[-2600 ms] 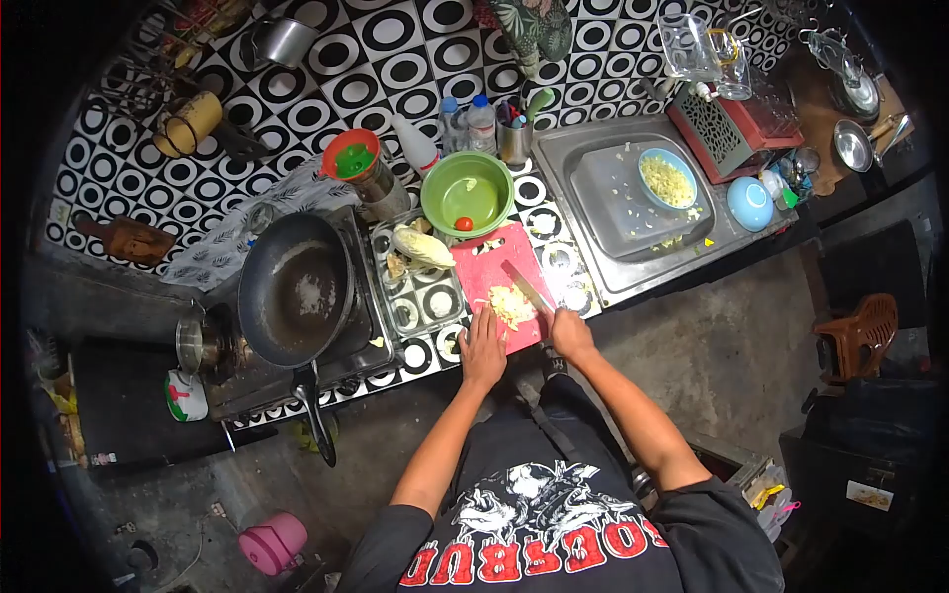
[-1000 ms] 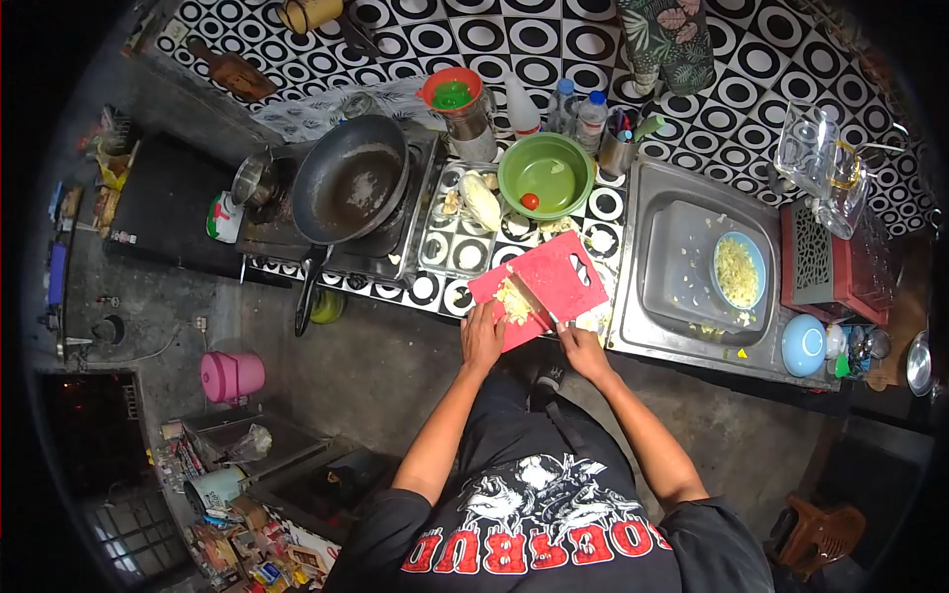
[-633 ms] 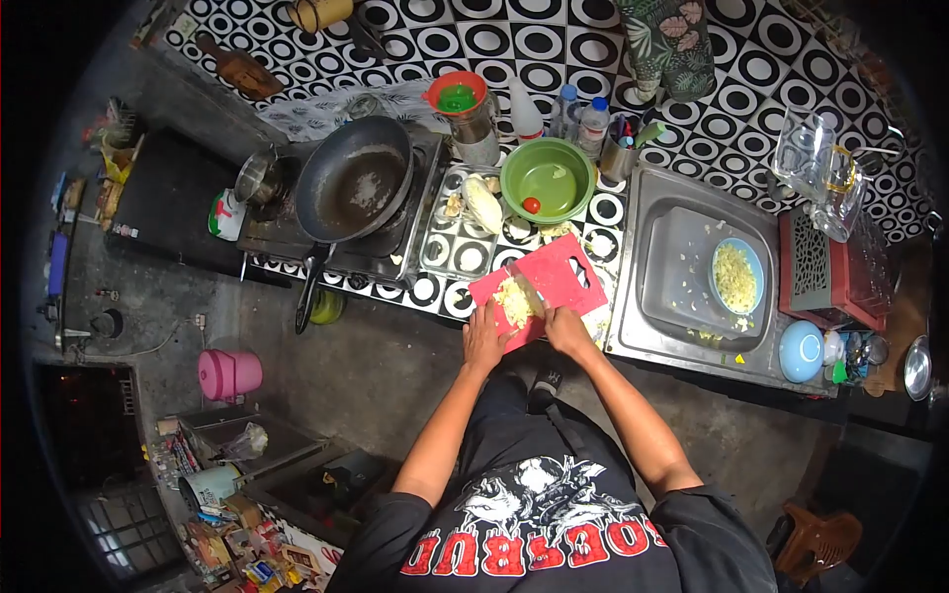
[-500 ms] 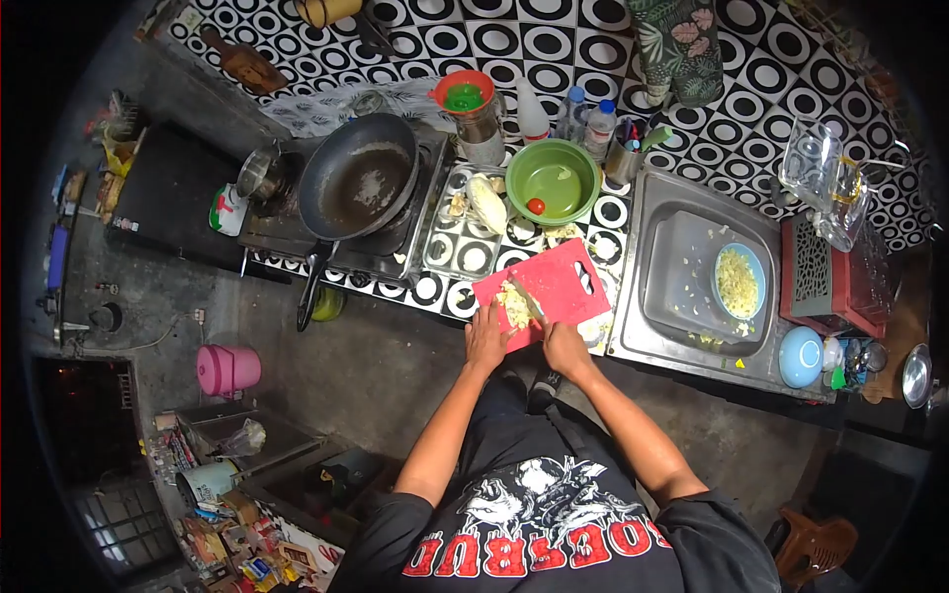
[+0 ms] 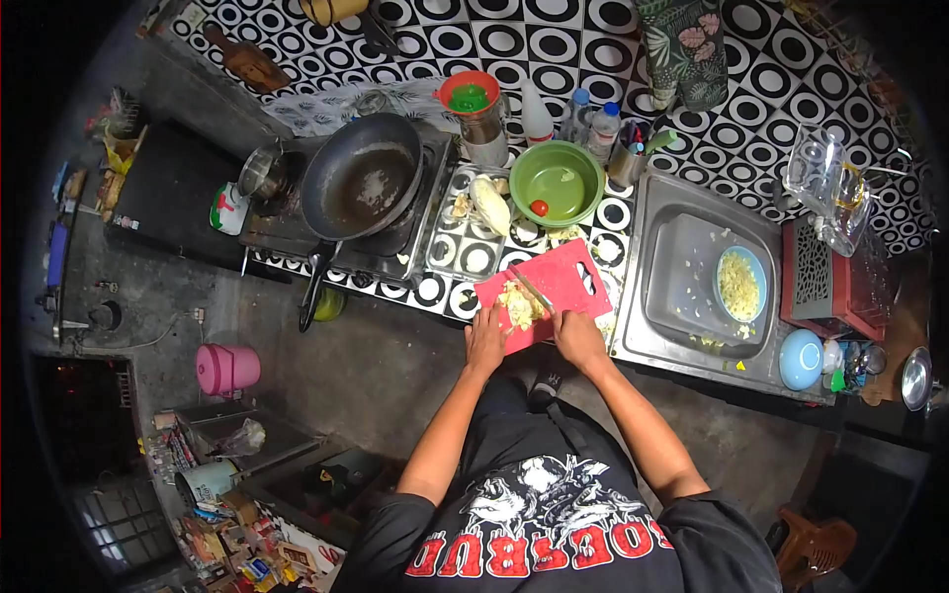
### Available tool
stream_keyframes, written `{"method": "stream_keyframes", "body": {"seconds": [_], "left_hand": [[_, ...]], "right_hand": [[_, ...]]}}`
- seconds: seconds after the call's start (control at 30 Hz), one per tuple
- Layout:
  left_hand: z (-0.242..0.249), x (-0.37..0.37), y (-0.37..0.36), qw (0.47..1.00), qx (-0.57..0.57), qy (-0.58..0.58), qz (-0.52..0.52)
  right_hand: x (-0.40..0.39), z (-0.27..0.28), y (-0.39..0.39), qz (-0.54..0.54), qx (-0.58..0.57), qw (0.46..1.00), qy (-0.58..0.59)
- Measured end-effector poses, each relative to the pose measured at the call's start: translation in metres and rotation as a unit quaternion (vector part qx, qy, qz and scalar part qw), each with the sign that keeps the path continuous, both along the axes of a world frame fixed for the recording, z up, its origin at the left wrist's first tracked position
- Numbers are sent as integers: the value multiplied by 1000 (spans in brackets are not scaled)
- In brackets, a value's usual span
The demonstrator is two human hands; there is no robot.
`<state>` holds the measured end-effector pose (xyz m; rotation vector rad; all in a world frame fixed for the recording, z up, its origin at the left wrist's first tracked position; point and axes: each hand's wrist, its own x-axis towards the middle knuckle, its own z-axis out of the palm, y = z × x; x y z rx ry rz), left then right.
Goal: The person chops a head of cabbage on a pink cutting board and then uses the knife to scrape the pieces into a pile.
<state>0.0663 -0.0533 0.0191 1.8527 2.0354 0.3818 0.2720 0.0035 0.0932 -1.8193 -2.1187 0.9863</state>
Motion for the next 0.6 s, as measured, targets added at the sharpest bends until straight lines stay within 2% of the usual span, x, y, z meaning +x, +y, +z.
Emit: {"method": "stream_keyframes", "body": {"seconds": [0.1, 0.17, 0.27, 0.37, 0.47, 0.6], "left_hand": [[-7, -2, -5, 999, -8, -30, 18], [-21, -4, -7, 996, 63, -44, 39], [-14, -3, -5, 998, 24, -42, 43], [-19, -5, -3, 998, 42, -26, 27], [-8, -2, -2, 1000, 6, -9, 28], [-11, -5, 0, 1000, 3, 0, 16]], "right_hand": [[3, 40, 5, 16, -4, 1000, -23], [5, 52, 7, 90, -32, 994, -50], [-4, 46, 10, 103, -49, 990, -85], [-6, 31, 4, 92, -47, 991, -88], [10, -40, -13, 51, -31, 998, -37], [-1, 8, 5, 98, -49, 991, -80]]}}
